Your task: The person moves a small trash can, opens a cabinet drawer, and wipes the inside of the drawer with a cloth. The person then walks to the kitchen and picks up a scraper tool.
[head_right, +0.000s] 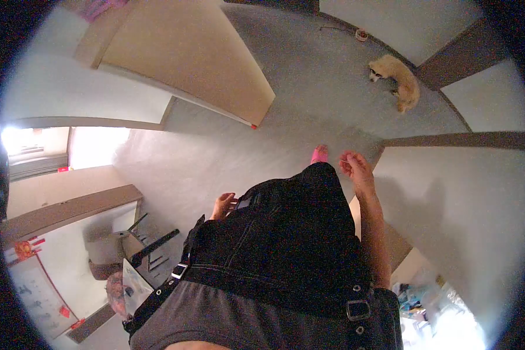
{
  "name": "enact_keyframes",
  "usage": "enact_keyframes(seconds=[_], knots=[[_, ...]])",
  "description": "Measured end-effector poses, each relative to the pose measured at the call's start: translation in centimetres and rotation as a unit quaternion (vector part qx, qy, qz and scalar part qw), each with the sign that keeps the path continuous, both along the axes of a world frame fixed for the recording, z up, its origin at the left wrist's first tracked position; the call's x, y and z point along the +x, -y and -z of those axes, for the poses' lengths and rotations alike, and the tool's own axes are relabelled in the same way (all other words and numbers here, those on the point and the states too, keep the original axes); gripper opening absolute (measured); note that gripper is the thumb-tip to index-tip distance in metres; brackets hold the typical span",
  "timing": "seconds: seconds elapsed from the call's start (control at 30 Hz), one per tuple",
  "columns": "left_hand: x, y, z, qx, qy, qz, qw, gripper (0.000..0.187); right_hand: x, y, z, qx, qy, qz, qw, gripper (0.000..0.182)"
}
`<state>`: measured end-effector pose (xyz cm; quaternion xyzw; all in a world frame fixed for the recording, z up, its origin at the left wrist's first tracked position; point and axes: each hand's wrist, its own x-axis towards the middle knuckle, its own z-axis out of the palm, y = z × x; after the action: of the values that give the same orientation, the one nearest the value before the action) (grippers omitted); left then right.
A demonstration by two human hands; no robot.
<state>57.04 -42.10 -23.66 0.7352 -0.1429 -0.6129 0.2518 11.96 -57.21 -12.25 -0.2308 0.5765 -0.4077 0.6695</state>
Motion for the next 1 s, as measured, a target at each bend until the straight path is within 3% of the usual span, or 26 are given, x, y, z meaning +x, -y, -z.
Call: enact_keyframes(seconds=[0.13, 0.27, 0.47, 0.6, 0.73, 0.87, 1.0], knots=[[-3.5, 6.4, -0.3, 0.025, 0.013, 0.077, 0.997, 0.038, -5.6, 5.0, 1.6, 0.002, 0.019, 0.028, 0.999, 0.025], [-7.9, 14.3, -3.4, -0.033, 0.02, 0.062, 0.997, 0.038, -10.0, 9.7, 1.6, 0.034, -0.033, 0.033, 0.998, 0.025], [-11.6, 20.4, -4.0, -0.041, -0.004, 0.107, 0.993, 0.033, -11.6, 14.7, 2.8, 0.041, -0.032, 0.068, 0.996, 0.025], [-12.0, 24.1, -2.9, -0.069, 0.049, 0.199, 0.976, 0.03, -9.9, 17.5, 3.1, 0.063, -0.017, 0.053, 0.996, 0.026], [-12.3, 29.6, -1.0, -0.044, 0.004, 0.148, 0.988, 0.03, -8.4, 23.0, 2.8, 0.106, -0.032, 0.0, 0.994, 0.026], [-12.0, 33.7, 1.7, -0.088, -0.014, 0.117, 0.989, 0.03, -8.2, 29.2, 4.6, 0.102, -0.065, -0.065, 0.991, 0.028], [-11.7, 37.8, -0.5, -0.035, -0.021, 0.041, 0.998, 0.028, -5.7, 37.8, 3.2, 0.106, -0.096, -0.116, 0.983, 0.028]])
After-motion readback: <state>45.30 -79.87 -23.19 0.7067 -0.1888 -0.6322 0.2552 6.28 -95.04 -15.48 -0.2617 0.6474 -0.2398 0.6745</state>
